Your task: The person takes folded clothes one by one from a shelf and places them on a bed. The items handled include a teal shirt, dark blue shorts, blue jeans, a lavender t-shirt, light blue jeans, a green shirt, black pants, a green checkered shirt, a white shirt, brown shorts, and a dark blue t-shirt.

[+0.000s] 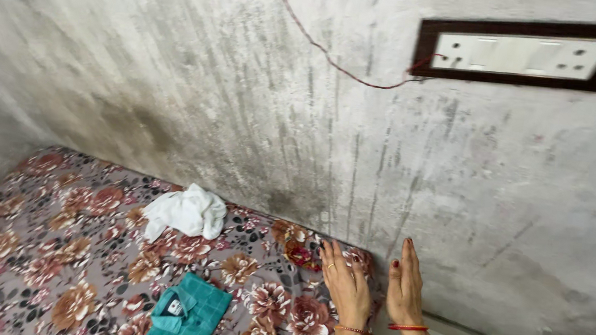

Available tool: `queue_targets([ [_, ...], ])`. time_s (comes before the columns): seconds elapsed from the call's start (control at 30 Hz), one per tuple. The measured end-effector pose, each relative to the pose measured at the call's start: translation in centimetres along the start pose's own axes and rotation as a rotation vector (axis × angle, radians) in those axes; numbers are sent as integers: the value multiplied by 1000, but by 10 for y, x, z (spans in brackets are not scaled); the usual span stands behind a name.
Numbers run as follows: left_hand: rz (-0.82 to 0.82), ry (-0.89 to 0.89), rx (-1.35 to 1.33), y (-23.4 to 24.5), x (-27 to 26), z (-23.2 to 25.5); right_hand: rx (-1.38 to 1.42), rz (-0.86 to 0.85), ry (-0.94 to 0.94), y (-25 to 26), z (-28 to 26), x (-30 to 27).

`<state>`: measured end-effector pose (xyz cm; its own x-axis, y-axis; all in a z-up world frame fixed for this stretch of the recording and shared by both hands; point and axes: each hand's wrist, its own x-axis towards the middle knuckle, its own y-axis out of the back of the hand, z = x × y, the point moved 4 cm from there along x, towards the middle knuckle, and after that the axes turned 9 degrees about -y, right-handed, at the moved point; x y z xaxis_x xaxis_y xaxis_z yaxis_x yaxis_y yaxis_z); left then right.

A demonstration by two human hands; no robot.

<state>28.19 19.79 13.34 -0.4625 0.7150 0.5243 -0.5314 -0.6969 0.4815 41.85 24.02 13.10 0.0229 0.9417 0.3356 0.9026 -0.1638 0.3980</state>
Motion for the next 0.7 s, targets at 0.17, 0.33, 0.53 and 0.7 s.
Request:
queue_targets([
  [0.17,-137,-34,-100,-34,-40,65,20,84,-116,87,25,-25],
  [0.33,-275,-74,-217,-57,-89,132,-86,204,-192,179,40,-63],
  [0.53,-479,-138,-380,-89,-146,214,-161,395,-318,277,54,-116],
  [0.7,-629,-242,-471,-111,-192,278,-234,593,-314,350,64,-161],
])
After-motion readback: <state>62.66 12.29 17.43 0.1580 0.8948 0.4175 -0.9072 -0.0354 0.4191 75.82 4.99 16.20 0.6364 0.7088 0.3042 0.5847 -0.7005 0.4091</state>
